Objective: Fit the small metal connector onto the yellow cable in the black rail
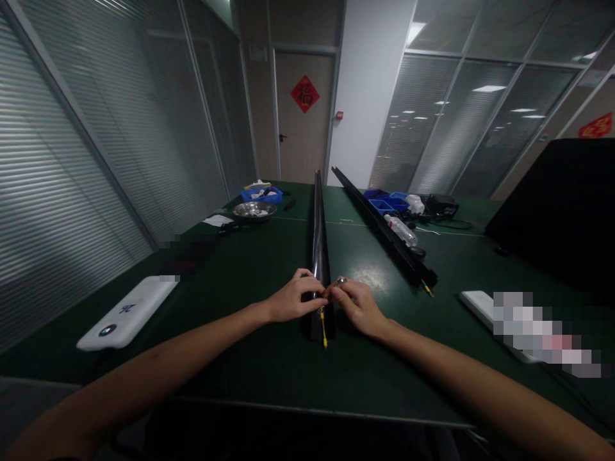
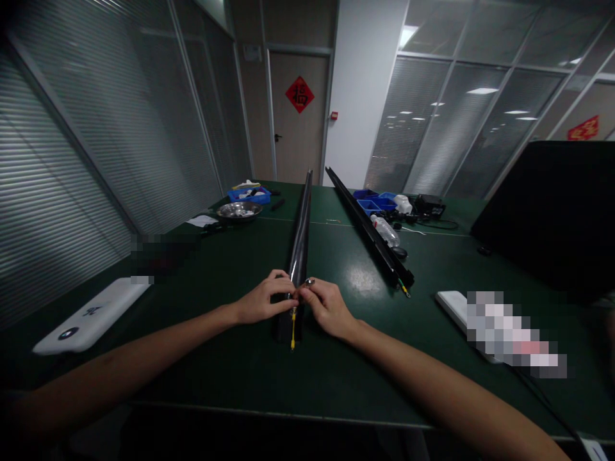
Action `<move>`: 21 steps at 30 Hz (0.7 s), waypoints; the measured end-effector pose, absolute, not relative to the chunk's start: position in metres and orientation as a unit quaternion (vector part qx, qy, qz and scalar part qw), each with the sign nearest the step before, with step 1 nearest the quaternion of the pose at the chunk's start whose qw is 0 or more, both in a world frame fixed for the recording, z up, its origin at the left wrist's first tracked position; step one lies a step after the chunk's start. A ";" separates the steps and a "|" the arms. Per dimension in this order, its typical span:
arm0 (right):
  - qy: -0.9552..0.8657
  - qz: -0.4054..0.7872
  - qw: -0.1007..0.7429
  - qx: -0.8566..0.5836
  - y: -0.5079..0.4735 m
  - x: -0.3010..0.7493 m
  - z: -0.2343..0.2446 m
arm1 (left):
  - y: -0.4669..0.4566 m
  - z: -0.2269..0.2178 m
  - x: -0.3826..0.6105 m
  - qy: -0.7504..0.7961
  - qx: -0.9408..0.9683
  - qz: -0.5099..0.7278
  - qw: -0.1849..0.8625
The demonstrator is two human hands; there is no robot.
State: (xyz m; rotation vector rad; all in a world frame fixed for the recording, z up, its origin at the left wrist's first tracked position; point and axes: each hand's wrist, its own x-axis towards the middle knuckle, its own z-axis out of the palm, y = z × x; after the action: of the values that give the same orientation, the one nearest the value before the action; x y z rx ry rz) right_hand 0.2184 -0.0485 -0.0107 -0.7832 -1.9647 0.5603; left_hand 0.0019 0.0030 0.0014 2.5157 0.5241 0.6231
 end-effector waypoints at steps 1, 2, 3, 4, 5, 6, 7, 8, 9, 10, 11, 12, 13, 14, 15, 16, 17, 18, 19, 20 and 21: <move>-0.797 0.227 0.459 -0.320 -0.049 0.218 -0.011 | 0.003 0.002 0.002 0.192 0.922 0.230 0.245; -0.797 0.226 0.458 -0.322 -0.049 0.219 -0.011 | 0.003 0.002 0.002 0.191 0.922 0.231 0.245; -0.796 0.226 0.458 -0.326 -0.049 0.219 -0.011 | 0.003 0.001 0.002 0.189 0.923 0.230 0.244; -0.795 0.225 0.458 -0.329 -0.050 0.219 -0.012 | 0.004 0.001 0.002 0.187 0.924 0.230 0.244; -0.793 0.224 0.459 -0.331 -0.050 0.218 -0.012 | 0.004 0.001 0.002 0.184 0.924 0.229 0.243; -0.793 0.224 0.459 -0.333 -0.051 0.218 -0.013 | 0.004 0.000 0.003 0.182 0.925 0.228 0.243; -0.792 0.223 0.459 -0.335 -0.051 0.218 -0.013 | 0.005 0.000 0.003 0.182 0.925 0.227 0.243; -0.792 0.220 0.459 -0.336 -0.051 0.218 -0.013 | 0.004 0.000 0.003 0.183 0.925 0.228 0.242; -0.793 0.216 0.459 -0.338 -0.051 0.217 -0.013 | 0.003 0.001 0.003 0.185 0.924 0.232 0.239; -0.793 0.211 0.460 -0.340 -0.051 0.217 -0.014 | 0.002 0.001 0.003 0.190 0.922 0.242 0.236; -0.792 0.206 0.461 -0.342 -0.050 0.217 -0.014 | 0.001 0.002 0.002 0.195 0.918 0.257 0.231; -0.792 0.202 0.461 -0.345 -0.050 0.217 -0.014 | -0.001 0.004 0.002 0.201 0.912 0.278 0.224; -0.793 0.199 0.460 -0.346 -0.049 0.217 -0.015 | -0.003 0.006 0.001 0.207 0.905 0.303 0.216; -0.794 0.199 0.459 -0.345 -0.049 0.218 -0.015 | -0.005 0.008 0.000 0.210 0.897 0.329 0.206; -0.796 0.201 0.458 -0.341 -0.048 0.218 -0.016 | -0.008 0.012 0.000 0.211 0.889 0.358 0.194; -0.797 0.204 0.459 -0.336 -0.048 0.218 -0.016 | -0.010 0.016 -0.001 0.205 0.882 0.387 0.177; -0.798 0.206 0.460 -0.329 -0.048 0.218 -0.016 | -0.013 0.022 -0.001 0.188 0.876 0.416 0.155; -0.800 0.209 0.461 -0.323 -0.048 0.218 -0.015 | -0.017 0.029 -0.002 0.164 0.871 0.445 0.128; -0.801 0.210 0.461 -0.319 -0.049 0.218 -0.015 | -0.021 0.037 -0.002 0.132 0.868 0.469 0.099; -0.801 0.211 0.460 -0.319 -0.050 0.218 -0.014 | -0.027 0.045 -0.003 0.099 0.865 0.487 0.072; -0.802 0.210 0.458 -0.322 -0.050 0.217 -0.013 | -0.034 0.054 -0.005 0.066 0.863 0.498 0.053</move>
State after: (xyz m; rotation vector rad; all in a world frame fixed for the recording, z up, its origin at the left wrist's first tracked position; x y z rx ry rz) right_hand 0.2174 -0.0504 -0.0134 -0.7921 -1.9745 0.5167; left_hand -0.0055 -0.0343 0.0544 2.6234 0.2007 1.5127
